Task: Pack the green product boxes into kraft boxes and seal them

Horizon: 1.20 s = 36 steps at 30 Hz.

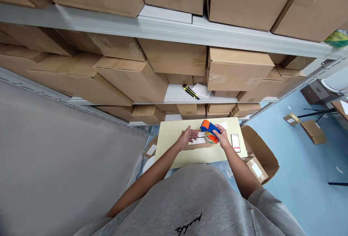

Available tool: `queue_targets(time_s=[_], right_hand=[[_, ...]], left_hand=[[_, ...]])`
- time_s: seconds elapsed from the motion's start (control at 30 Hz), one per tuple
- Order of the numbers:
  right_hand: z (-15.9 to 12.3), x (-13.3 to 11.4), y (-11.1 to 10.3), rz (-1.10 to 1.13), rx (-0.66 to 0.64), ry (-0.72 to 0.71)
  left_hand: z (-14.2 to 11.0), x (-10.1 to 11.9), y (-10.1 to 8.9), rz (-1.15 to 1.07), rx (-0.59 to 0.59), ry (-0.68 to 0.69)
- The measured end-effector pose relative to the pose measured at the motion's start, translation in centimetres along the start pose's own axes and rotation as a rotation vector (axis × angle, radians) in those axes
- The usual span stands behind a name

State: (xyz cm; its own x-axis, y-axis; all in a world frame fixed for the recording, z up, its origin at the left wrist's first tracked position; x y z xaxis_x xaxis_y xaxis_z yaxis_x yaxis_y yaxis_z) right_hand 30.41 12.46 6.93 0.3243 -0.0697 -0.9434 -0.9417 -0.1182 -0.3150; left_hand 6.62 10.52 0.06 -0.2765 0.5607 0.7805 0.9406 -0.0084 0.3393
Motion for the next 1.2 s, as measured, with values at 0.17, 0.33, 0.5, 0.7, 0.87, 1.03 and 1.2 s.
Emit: queue_targets(time_s=[0.17,0.33,0.5,0.7,0.87,1.03,1.2], right_hand=[[-0.2,-2.1,2.9,-0.029,-0.176,-0.062],[-0.4,-4.4,4.4,-0.185,-0.278,-0.114],[-0.3,-8.1,3.8,-0.41,-0.321,-0.234],[0.8,-8.9,-0.2,-0.449,-0.302,-0.242],[1.2,-6.6,-0.5,-0.517,-0.354,-0.204],[1.3,-4.8,0.6,-0.617,-0.381,-0.189],[1.8,-4.4,2.1,-0.695,-0.389,-0.202]], left_hand=[[-2.4,3.9,-0.2,-0.067,-0.023,0.077],[-3.5,5.3,-1.7,-0.028,-0.039,0.164],[-4.0,5.3,-4.7,0.007,0.05,0.247],[-5.4,5.1,-12.5,-0.01,0.22,0.331],[-4.5,0.5,-14.4,0.005,0.213,0.262],[-3.1,-4.0,-13.9,-0.036,0.193,0.263],[-1.9,-6.5,-14.6,-0.019,0.271,0.244]])
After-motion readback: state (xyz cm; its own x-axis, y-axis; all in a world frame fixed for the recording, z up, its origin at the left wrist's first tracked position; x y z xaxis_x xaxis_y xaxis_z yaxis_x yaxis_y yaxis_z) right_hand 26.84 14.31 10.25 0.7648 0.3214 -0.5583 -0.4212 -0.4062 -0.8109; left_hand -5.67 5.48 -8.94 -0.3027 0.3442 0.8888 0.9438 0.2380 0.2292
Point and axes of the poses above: each hand's wrist, its own z-axis towards the middle knuckle, its own y-axis out of the palm, x = y × z, the point moved 10 cm from there along z, towards the middle knuckle, and after that the axes turned 14 degrees about -z, right-handed, at the moved point
